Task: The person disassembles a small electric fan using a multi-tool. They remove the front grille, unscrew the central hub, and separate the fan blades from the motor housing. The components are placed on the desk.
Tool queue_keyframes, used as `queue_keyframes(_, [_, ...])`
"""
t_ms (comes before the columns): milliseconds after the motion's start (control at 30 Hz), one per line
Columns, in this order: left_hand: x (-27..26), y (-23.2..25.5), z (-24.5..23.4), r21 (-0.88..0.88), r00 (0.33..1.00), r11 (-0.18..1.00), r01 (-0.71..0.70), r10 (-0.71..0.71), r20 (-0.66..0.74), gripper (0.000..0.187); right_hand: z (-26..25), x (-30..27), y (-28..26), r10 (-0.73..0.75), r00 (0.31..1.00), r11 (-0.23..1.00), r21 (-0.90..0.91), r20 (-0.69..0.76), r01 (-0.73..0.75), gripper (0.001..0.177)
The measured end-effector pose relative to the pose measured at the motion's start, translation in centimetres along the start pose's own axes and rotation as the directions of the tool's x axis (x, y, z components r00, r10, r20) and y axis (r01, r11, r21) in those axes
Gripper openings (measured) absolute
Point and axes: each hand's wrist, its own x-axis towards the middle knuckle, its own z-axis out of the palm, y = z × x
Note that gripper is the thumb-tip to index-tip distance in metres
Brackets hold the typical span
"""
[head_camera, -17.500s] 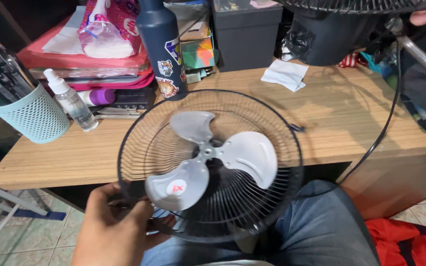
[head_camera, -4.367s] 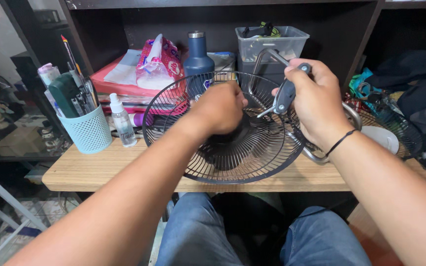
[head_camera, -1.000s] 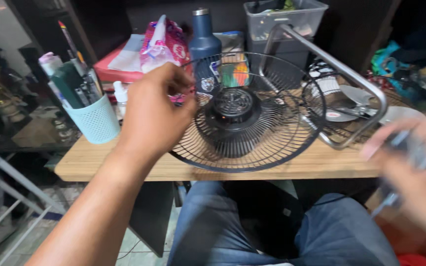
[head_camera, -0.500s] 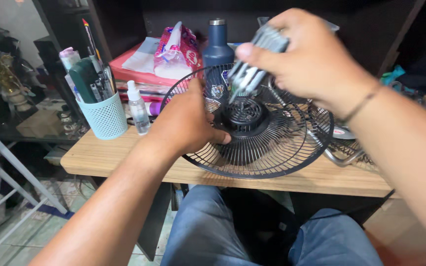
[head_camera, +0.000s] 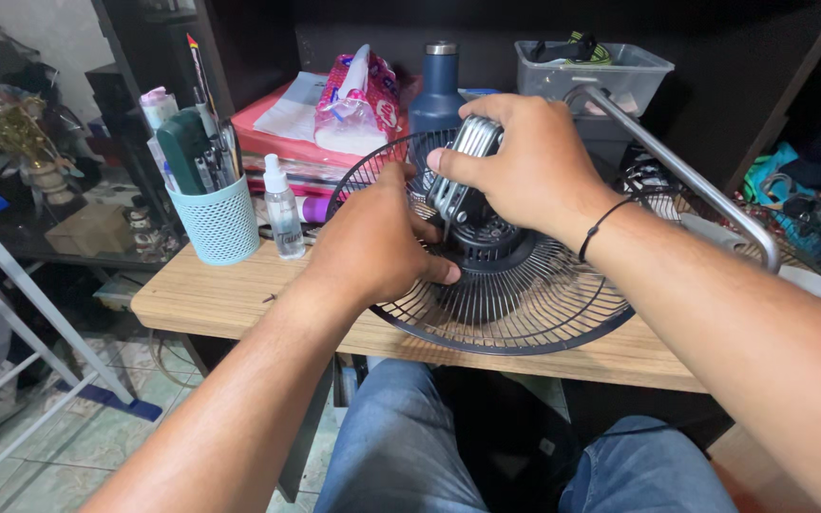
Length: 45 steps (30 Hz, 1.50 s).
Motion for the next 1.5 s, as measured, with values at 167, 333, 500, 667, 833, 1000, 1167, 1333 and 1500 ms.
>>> queue_keyframes(167, [-0.4,0.1,0.0,0.009,1.000,1.000,0.003,-0.003,-0.011,0.113,0.2,-0.5,-0.1,-0.033,0.999,0.999,-0.027,-0.039,0.032,0.058])
queue_keyframes(333, [-0.6,0.2,0.1,-0.004,1.000,1.000,0.006,-0.006,-0.014,0.112,0.3,-1.3,-0.3,-0.093,0.990,0.996,0.003,-0.102,0.094,0.053])
queue_keyframes(500, [-0.7,0.2,0.2,0.008,1.000,1.000,-0.010,0.010,-0.027,0.114,0.5,-2.1,-0.8,-0.045,0.988,0.998,0.027,-0.148,0.050,0.048])
queue_keyframes(667, [-1.5,0.2,0.4,0.032,0.998,0.999,-0.020,0.022,-0.053,0.114,0.4,-2.6,-1.4,-0.010,0.983,1.000,0.013,-0.184,0.013,0.043])
queue_keyframes(833, [-2.4,0.1,0.5,0.014,0.996,0.999,-0.030,0.031,-0.079,0.107,-0.2,-3.5,-2.1,-0.181,0.979,0.981,0.056,-0.094,0.186,0.049])
queue_keyframes(1000, [-1.9,-0.1,0.5,-0.006,0.998,0.999,-0.034,0.033,-0.050,0.092,-0.3,-3.3,-2.6,-0.345,0.937,0.937,0.037,-0.052,0.347,0.049])
queue_keyframes(1167, [-1.0,-0.3,0.5,-0.060,0.998,0.997,-0.041,0.039,-0.044,0.088,0.3,-2.9,-2.9,-0.289,0.956,0.957,-0.007,-0.047,0.289,0.048])
queue_keyframes(1333, [-0.9,-0.6,0.5,-0.080,0.999,0.996,-0.028,0.025,-0.039,0.088,-0.4,-1.9,-3.1,-0.262,0.963,0.963,0.077,0.062,0.258,0.048])
queue_keyframes(1500, [-0.8,-0.6,0.5,-0.108,0.999,0.993,-0.039,0.036,-0.029,0.086,-1.2,-1.3,-3.0,-0.186,0.949,0.978,0.144,0.254,0.153,0.046])
